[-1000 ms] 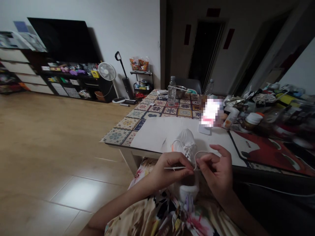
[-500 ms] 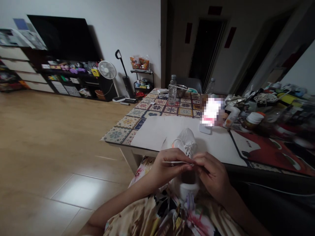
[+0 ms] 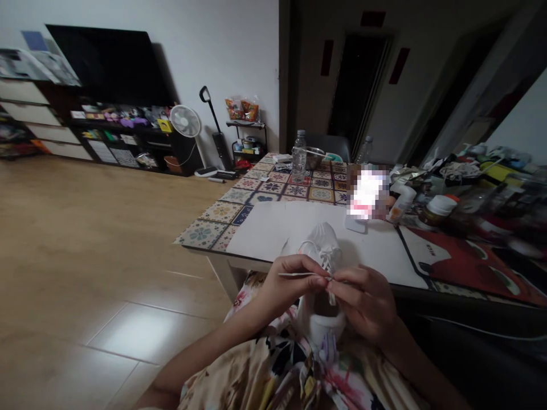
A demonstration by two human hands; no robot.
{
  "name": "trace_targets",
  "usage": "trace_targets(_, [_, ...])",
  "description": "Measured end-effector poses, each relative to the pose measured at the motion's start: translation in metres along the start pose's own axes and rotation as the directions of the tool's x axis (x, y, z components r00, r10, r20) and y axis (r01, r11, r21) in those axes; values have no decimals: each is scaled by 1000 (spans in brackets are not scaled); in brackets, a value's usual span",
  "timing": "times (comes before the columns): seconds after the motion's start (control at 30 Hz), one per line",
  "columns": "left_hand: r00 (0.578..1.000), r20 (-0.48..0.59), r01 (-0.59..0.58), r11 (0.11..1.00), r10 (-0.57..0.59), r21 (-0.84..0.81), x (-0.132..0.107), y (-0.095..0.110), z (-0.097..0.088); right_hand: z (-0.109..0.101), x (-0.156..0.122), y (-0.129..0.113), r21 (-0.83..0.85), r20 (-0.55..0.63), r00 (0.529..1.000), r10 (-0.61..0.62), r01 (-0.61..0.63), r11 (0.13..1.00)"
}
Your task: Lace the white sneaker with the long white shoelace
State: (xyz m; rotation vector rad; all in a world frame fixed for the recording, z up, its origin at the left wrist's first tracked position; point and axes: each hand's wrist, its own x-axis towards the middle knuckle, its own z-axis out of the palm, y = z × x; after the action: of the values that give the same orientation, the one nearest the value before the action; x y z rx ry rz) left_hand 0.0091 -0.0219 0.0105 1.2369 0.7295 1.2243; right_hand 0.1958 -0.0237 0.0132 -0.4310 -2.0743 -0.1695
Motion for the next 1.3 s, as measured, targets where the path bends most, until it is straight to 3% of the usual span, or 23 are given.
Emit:
trace_targets(0.07, [1000,-4,-5,998,5,-56,4,-1,0,1,2,1,140,-55,994,99,-90,986])
trace_targets(0.13, [997,-51,-64,982,55,-176,11,-1,-2,4,1,4,364,-132,952,276,-212,907])
trace_targets(0.2, [989,-114,-127,925,91,-358,19,0,-8,5,-1,11,628,-154,861,486,-295,720])
trace_targets(0.27, [987,-142,-143,842,80,-520,26,1,-18,4,-4,20,827,-71,776,627,-306,472])
trace_targets(0.33, [991,-123,-116,798,53,-591,32,1,-32,0,-8,30,915,47,752,658,-296,273])
trace_targets(0.43, [997,-61,-71,842,46,-535,36,-1,-50,-9,-18,44,935,153,776,612,-315,165])
trace_targets(0.5, [999,-4,-43,895,46,-444,36,-4,-58,-14,-25,51,912,207,814,543,-361,195])
trace_targets(0.6, [991,135,19,962,18,-272,32,-8,-63,-18,-29,55,830,318,857,405,-458,318])
trace_targets(0.7, [959,270,78,996,-86,42,26,-6,-61,-17,-25,54,661,439,837,327,-547,514])
trace_targets(0.8, [952,257,28,882,-167,469,22,3,-56,-14,-20,49,369,512,765,390,-606,704])
trace_targets(0.9, [958,229,-57,668,-172,742,20,13,-50,-10,-18,45,166,511,695,506,-657,735])
trace_targets(0.97, [948,243,-68,613,-207,787,20,15,-50,-9,-20,44,128,517,647,561,-706,696])
trace_targets(1.07, [914,307,-50,678,-265,734,21,12,-56,-13,-21,46,189,587,599,545,-756,627])
trace_targets(1.17, [890,383,-68,760,-246,646,22,7,-64,-18,-22,52,253,645,613,456,-734,630])
trace_targets(1.3, [883,460,-206,799,-97,565,23,7,-70,-23,-24,59,275,655,642,398,-693,666])
